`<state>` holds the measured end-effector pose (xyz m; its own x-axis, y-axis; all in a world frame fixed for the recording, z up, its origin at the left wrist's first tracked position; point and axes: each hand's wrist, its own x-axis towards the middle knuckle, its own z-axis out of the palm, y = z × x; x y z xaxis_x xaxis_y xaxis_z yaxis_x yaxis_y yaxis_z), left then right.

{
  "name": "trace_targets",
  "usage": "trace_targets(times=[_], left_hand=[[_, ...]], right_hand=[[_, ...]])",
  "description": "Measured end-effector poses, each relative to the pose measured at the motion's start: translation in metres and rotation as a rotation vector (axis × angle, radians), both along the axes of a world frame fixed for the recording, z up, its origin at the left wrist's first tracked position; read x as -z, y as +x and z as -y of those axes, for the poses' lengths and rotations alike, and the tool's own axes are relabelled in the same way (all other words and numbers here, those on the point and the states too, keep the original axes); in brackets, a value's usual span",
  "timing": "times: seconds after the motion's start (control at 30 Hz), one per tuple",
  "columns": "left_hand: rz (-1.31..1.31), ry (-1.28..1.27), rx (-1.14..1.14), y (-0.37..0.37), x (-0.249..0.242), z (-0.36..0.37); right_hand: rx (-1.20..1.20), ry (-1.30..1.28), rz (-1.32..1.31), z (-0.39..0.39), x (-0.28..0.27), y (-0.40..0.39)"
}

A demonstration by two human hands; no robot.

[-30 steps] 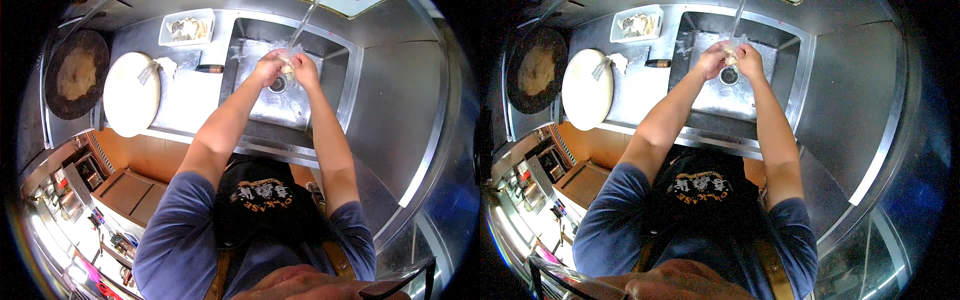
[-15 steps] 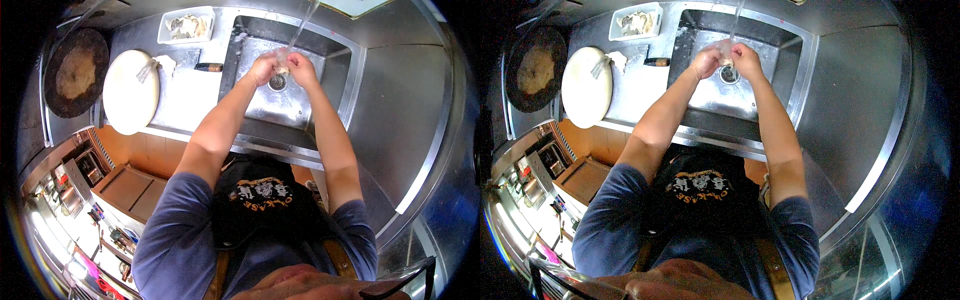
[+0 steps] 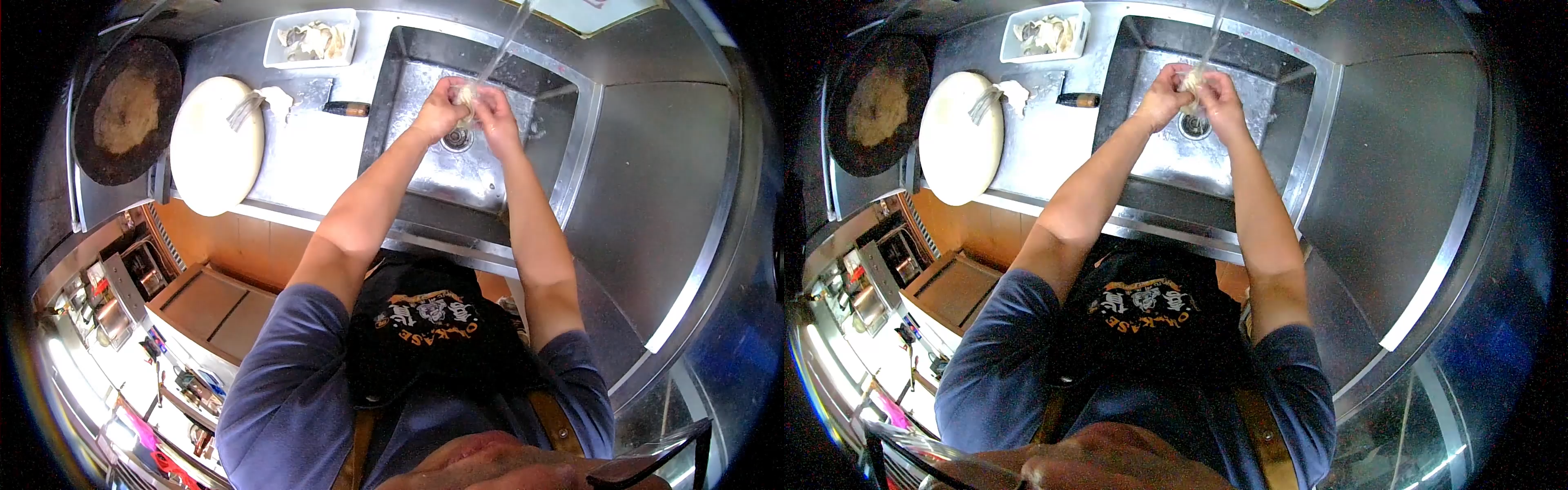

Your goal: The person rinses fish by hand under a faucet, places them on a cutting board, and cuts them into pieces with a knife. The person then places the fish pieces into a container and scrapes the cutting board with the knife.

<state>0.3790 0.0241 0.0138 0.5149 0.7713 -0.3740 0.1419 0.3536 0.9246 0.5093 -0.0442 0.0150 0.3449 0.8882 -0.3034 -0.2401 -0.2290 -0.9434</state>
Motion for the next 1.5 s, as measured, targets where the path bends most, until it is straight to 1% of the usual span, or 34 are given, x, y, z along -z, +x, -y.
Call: trace_targets(times=[0.03,0.1,0.13,0.17,0.23,0.27,0.37,0.43,0.47,0.53,0.57,0.6,0.63,0.67,0.7,0.73,0.8,0.83,0.9,0.93,0.97,1.0,1.03,1.1,1.13,1.17,1.2,1.23,1.27,1.3,1.37,1.43,1.47,1.5], left_hand=[[-0.003,0.038,0.007,-0.001,0.000,0.000],[-0.031,0.071,0.029,-0.002,-0.001,0.003],[-0.058,0.103,0.052,-0.001,-0.003,0.005],[-0.057,0.103,0.055,0.001,-0.002,0.005],[-0.030,0.019,-0.017,0.003,0.003,0.005],[-0.029,0.019,-0.017,0.005,0.006,0.005],[0.022,0.003,-0.063,0.006,0.010,0.005],[-0.028,0.044,-0.043,0.006,0.007,0.006],[-0.028,0.045,-0.043,0.005,-0.003,0.006],[-0.105,0.050,0.031,0.003,-0.021,0.008],[-0.105,0.049,0.034,0.003,-0.023,0.011],[-0.143,0.086,0.033,0.003,-0.025,0.011],[-0.183,0.123,0.031,0.003,-0.025,0.012],[-0.184,0.124,0.033,0.003,-0.021,0.012],[-0.138,0.094,0.007,0.003,-0.015,0.012],[-0.092,0.066,-0.021,0.004,-0.010,0.011],[-0.055,0.028,-0.052,0.004,-0.001,0.010],[-0.019,-0.011,-0.084,0.004,0.002,0.010],[0.000,-0.006,-0.115,0.006,0.007,0.013],[0.018,-0.003,-0.142,0.007,0.008,0.013],[0.018,-0.002,-0.141,0.006,0.008,0.012],[0.008,0.060,-0.121,0.004,0.009,0.010],[-0.001,0.123,-0.101,0.003,0.010,0.008],[0.000,0.134,-0.090,0.003,0.000,0.006],[0.002,0.142,-0.075,0.003,-0.004,0.007],[0.005,0.143,-0.070,0.004,-0.006,0.006],[0.037,0.113,-0.075,0.005,-0.007,0.005],[0.066,0.082,-0.080,0.005,-0.006,0.006],[0.194,-0.017,-0.097,0.006,-0.005,0.004],[0.193,-0.019,-0.089,0.006,-0.003,0.005],[0.138,-0.117,-0.102,0.007,-0.012,0.004],[0.176,-0.109,-0.128,0.010,-0.002,0.013],[0.206,-0.143,-0.162,0.012,0.003,0.015],[0.236,-0.178,-0.197,0.013,0.007,0.016]], right_hand=[[0.000,0.002,0.000,-0.001,0.003,0.002],[-0.211,0.015,0.164,-0.004,0.012,0.010],[-0.194,-0.033,0.221,-0.006,0.020,0.011],[-0.190,-0.033,0.222,-0.008,0.027,0.013],[-0.057,-0.109,0.491,-0.012,0.034,0.014],[-0.058,-0.109,0.491,-0.012,0.034,0.014],[0.019,-0.146,0.056,-0.007,0.025,0.012],[-0.008,-0.121,0.105,-0.004,0.013,0.005],[-0.033,-0.096,0.153,-0.004,0.010,0.003],[-0.067,-0.081,0.167,-0.004,0.006,0.003],[-0.104,-0.060,0.182,-0.005,0.008,0.005],[-0.092,0.011,0.254,-0.008,0.030,0.010],[-0.091,0.012,0.253,-0.009,0.028,0.010],[-0.092,-0.043,0.314,-0.010,0.026,0.011],[-0.093,-0.100,0.375,-0.011,0.024,0.012],[-0.093,-0.099,0.375,-0.012,0.020,0.012],[-0.068,-0.200,0.200,-0.011,0.012,0.009],[-0.069,-0.199,0.200,-0.010,0.016,0.009],[0.012,-0.140,-0.108,-0.008,0.022,0.009],[0.012,-0.138,-0.108,-0.007,0.023,0.010],[0.032,-0.136,-0.207,-0.004,0.024,0.014],[0.054,-0.133,-0.306,-0.002,0.026,0.017],[0.057,-0.132,-0.306,0.001,0.034,0.018],[0.034,-0.061,0.404,0.005,0.055,0.017],[0.036,-0.063,0.403,0.005,0.039,0.016],[0.048,0.165,0.780,0.002,0.005,0.014],[0.057,0.401,1.153,0.000,-0.014,0.013],[0.060,0.398,1.154,-0.001,-0.012,0.014],[-0.076,0.305,0.904,-0.002,-0.009,0.015],[-0.203,0.214,0.652,-0.003,-0.006,0.017],[-0.146,0.224,0.644,-0.008,-0.003,0.016],[-0.075,0.175,0.639,-0.008,-0.001,0.014],[-0.016,0.201,0.652,-0.008,-0.001,0.013],[-0.017,0.201,0.651,-0.010,-0.001,0.012]])
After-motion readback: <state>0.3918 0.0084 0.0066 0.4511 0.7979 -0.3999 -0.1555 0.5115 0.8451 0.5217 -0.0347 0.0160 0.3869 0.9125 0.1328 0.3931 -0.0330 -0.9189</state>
